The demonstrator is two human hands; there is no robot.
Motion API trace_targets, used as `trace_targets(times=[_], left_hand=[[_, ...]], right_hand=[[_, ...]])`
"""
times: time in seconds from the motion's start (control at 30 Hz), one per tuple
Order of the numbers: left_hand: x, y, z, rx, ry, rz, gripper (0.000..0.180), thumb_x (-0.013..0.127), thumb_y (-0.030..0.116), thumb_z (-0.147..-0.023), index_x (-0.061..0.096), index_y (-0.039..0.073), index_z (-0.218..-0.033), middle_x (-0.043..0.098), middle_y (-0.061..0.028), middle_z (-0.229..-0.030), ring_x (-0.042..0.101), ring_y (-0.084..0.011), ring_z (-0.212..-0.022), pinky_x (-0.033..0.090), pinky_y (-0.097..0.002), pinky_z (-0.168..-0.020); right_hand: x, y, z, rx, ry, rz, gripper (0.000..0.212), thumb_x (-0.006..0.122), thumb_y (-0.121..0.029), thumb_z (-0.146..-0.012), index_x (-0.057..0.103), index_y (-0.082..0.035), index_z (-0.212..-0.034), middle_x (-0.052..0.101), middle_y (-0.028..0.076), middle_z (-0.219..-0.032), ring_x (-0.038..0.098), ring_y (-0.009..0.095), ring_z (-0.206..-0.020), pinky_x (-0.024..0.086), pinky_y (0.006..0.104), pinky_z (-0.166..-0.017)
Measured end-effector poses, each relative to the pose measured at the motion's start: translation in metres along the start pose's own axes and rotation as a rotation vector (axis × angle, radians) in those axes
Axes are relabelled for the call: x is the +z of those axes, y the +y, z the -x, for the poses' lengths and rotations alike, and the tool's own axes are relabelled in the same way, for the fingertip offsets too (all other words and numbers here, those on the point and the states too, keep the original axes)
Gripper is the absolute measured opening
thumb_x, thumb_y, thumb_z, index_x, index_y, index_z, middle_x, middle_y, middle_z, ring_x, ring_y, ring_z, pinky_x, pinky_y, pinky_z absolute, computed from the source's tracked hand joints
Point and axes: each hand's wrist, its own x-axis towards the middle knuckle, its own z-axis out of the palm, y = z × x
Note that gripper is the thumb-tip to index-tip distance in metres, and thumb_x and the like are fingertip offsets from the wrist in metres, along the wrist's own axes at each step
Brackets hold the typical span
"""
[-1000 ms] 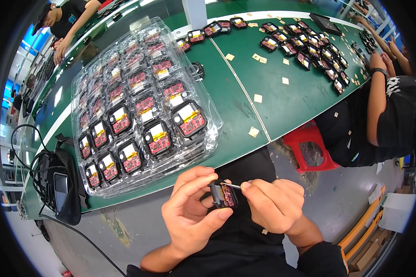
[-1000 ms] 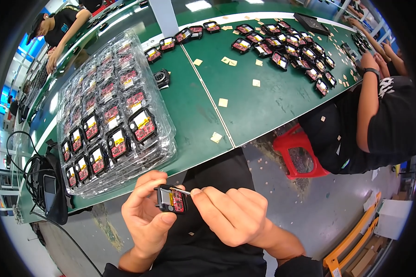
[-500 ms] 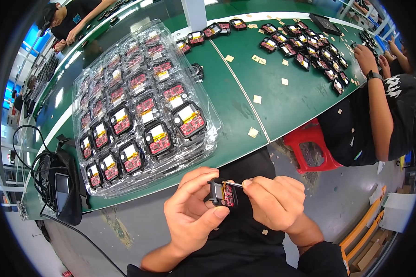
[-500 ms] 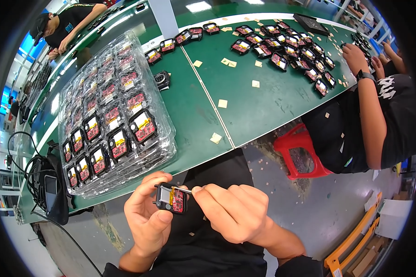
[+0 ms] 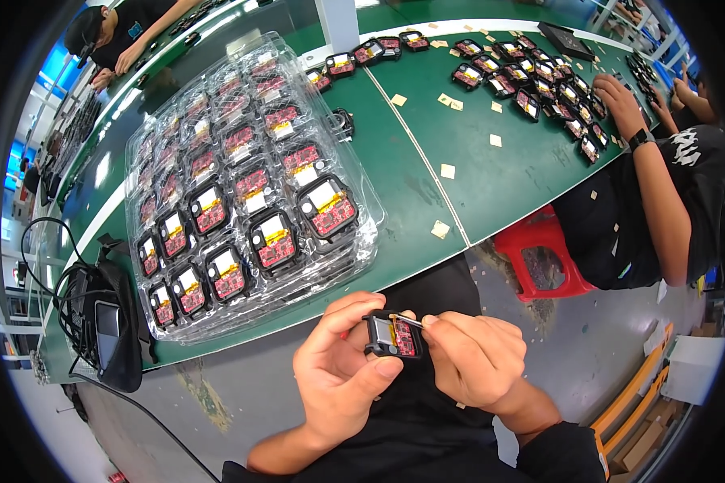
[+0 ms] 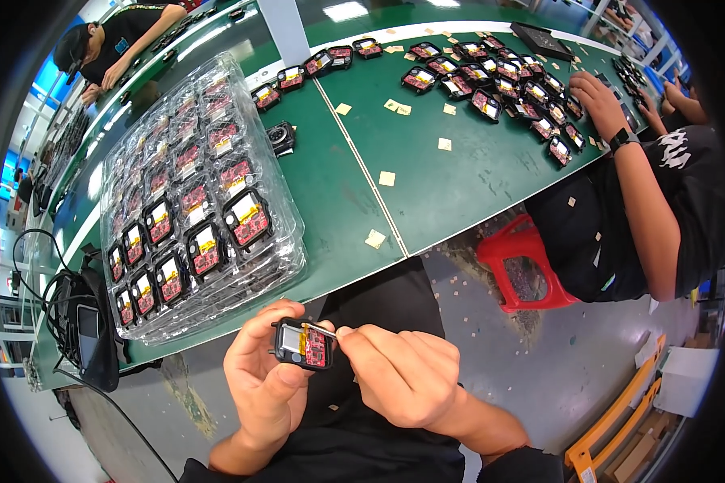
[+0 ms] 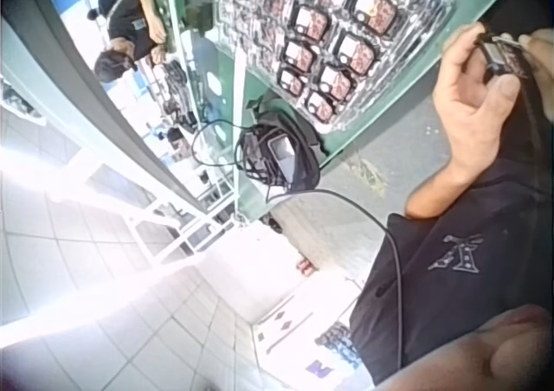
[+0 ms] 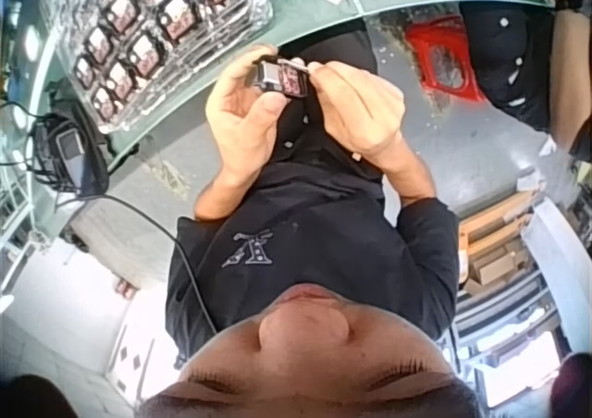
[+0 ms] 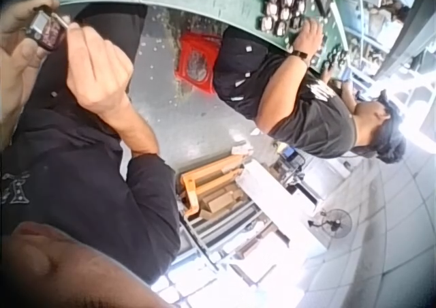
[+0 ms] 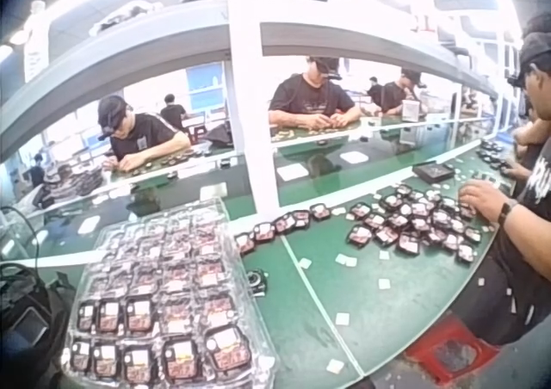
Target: Assembling small electronic modules, such as health sensors or smartwatches, by inserting components into a casing using a precision tool on an assembly line.
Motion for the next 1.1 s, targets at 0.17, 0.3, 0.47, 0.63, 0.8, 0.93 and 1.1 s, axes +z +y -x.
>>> trace_targets(times=[0.17, 0.3, 0.47, 0.63, 0.8, 0.93, 1.1], left_hand=[[-0.001, -0.002, -0.001, 0.069, -0.070, -0.019, 0.056, 0.078, -0.007, -0.084, 0.055, -0.007, -0.135, 0.047, -0.0178, -0.142, 0.060, -0.0358, -0.127, 0.056, -0.0412, -0.103], [-0.001, -0.002, -0.001, 0.076, -0.088, -0.042, 0.056, 0.078, -0.010, -0.083, 0.056, -0.006, -0.135, 0.046, -0.0179, -0.142, 0.059, -0.0364, -0.128, 0.057, -0.0423, -0.103], [-0.002, -0.005, 0.000, 0.057, -0.081, -0.030, 0.055, 0.076, -0.011, -0.083, 0.056, -0.006, -0.134, 0.045, -0.0175, -0.143, 0.059, -0.0364, -0.128, 0.057, -0.0432, -0.103], [-0.004, -0.002, -0.002, 0.050, -0.117, -0.067, 0.053, 0.075, -0.011, -0.084, 0.057, -0.007, -0.134, 0.044, -0.0165, -0.143, 0.059, -0.0305, -0.126, 0.057, -0.0399, -0.101], [-0.008, -0.002, -0.001, 0.020, -0.138, -0.108, 0.053, 0.075, -0.010, -0.085, 0.056, -0.008, -0.135, 0.044, -0.0159, -0.143, 0.058, -0.0251, -0.124, 0.058, -0.0368, -0.099], [-0.009, -0.001, 0.001, -0.013, -0.126, -0.084, 0.051, 0.075, -0.009, -0.086, 0.057, -0.008, -0.134, 0.045, -0.0161, -0.143, 0.058, -0.0249, -0.124, 0.057, -0.0368, -0.099], [-0.007, -0.001, 0.002, -0.056, -0.105, -0.031, 0.049, 0.076, -0.008, -0.086, 0.057, -0.007, -0.131, 0.045, -0.0170, -0.143, 0.058, -0.0246, -0.124, 0.056, -0.0354, -0.099]], right_hand=[[-0.005, -0.010, -0.004, 0.070, -0.030, -0.024, 0.029, 0.078, 0.008, -0.070, 0.072, 0.003, -0.098, 0.071, 0.012, -0.082, 0.067, 0.022, -0.059, 0.052, 0.0290, -0.051], [-0.004, -0.015, -0.003, 0.127, -0.044, -0.054, 0.028, 0.078, 0.010, -0.073, 0.070, 0.003, -0.099, 0.072, 0.014, -0.083, 0.071, 0.026, -0.063, 0.056, 0.0311, -0.055], [0.002, -0.016, 0.005, 0.185, -0.001, -0.077, 0.029, 0.078, 0.008, -0.070, 0.072, 0.003, -0.097, 0.071, 0.012, -0.082, 0.069, 0.023, -0.062, 0.054, 0.0298, -0.053], [-0.006, -0.005, 0.001, 0.085, -0.025, 0.009, 0.028, 0.079, 0.004, -0.067, 0.074, 0.000, -0.095, 0.070, 0.007, -0.082, 0.062, 0.016, -0.055, 0.046, 0.0278, -0.048], [-0.012, 0.003, 0.000, -0.024, -0.092, 0.064, 0.029, 0.078, 0.000, -0.065, 0.075, -0.002, -0.094, 0.069, 0.005, -0.081, 0.055, 0.013, -0.052, 0.037, 0.0263, -0.046], [-0.014, 0.005, 0.000, -0.044, -0.130, 0.072, 0.029, 0.077, -0.001, -0.064, 0.075, -0.002, -0.093, 0.069, 0.004, -0.082, 0.055, 0.012, -0.052, 0.036, 0.0261, -0.046], [-0.007, 0.002, 0.007, 0.031, -0.050, -0.030, 0.029, 0.078, 0.003, -0.066, 0.074, 0.000, -0.095, 0.070, 0.008, -0.083, 0.061, 0.016, -0.056, 0.045, 0.0271, -0.048]])
